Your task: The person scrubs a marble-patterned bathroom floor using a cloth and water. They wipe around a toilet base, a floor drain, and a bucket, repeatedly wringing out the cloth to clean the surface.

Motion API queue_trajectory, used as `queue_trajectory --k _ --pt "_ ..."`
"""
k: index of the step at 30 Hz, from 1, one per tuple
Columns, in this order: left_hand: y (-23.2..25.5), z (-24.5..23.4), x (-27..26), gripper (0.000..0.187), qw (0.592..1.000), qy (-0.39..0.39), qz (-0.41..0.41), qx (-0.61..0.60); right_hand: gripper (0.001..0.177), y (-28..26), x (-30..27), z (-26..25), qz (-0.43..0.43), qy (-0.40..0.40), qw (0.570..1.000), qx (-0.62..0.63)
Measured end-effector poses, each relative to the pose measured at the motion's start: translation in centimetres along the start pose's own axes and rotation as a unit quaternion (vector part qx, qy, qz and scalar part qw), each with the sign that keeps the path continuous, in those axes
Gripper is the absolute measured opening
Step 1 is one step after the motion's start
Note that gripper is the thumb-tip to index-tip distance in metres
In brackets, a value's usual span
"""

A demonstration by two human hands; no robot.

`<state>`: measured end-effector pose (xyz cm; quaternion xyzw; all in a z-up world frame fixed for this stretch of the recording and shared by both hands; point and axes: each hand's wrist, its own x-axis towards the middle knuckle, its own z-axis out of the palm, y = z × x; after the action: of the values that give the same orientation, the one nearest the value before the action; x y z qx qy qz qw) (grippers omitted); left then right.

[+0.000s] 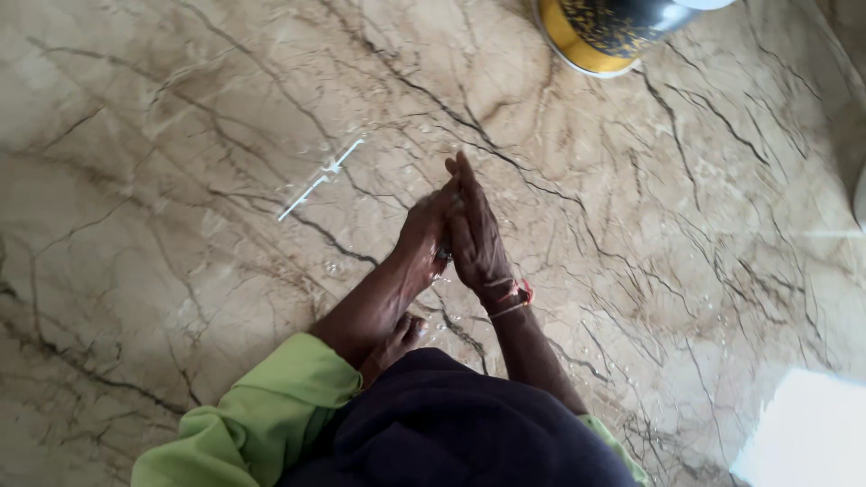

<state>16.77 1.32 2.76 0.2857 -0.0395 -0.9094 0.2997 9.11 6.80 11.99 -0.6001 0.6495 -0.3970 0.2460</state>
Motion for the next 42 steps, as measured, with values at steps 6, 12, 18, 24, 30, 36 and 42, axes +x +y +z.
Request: queue_trajectory --k 6,12,18,24,30,36,42 --pt "3.0 -1.4 1.0 0.034 0.992 0.052 0.045 -0.103 0.064 -1.8 3.5 4.9 0.064 0.01 0.985 0.16" --pt "5.8 0.4 -1.5 0.04 0.992 0.045 0.117 0.015 0.041 -2.0 5.8 6.6 0.181 0.063 0.978 0.087" --pt "7.5 1.6 -1.8 0.035 0.983 0.154 0.097 0.015 0.04 -2.6 7.1 7.1 0.14 0.079 0.986 0.045" --pt "8.5 1.4 -1.5 0.042 0.987 0.125 0.101 0.012 0.038 -1.6 7.9 7.1 0.093 0.079 0.992 0.027" --pt "6.0 0.8 -0.2 0.044 0.996 0.005 0.079 -0.046 0.037 -0.6 6.2 5.7 0.09 0.094 0.991 0.038" --pt "0.7 1.9 -0.5 0.041 0.995 0.089 -0.047 0.017 0.033 0.3 1.4 1.4 0.131 0.139 0.981 0.032" --pt "-4.5 6.0 0.4 0.039 0.982 -0.08 -0.147 0.082 0.032 1.4 -3.7 -4.3 0.127 0.254 0.958 -0.025"
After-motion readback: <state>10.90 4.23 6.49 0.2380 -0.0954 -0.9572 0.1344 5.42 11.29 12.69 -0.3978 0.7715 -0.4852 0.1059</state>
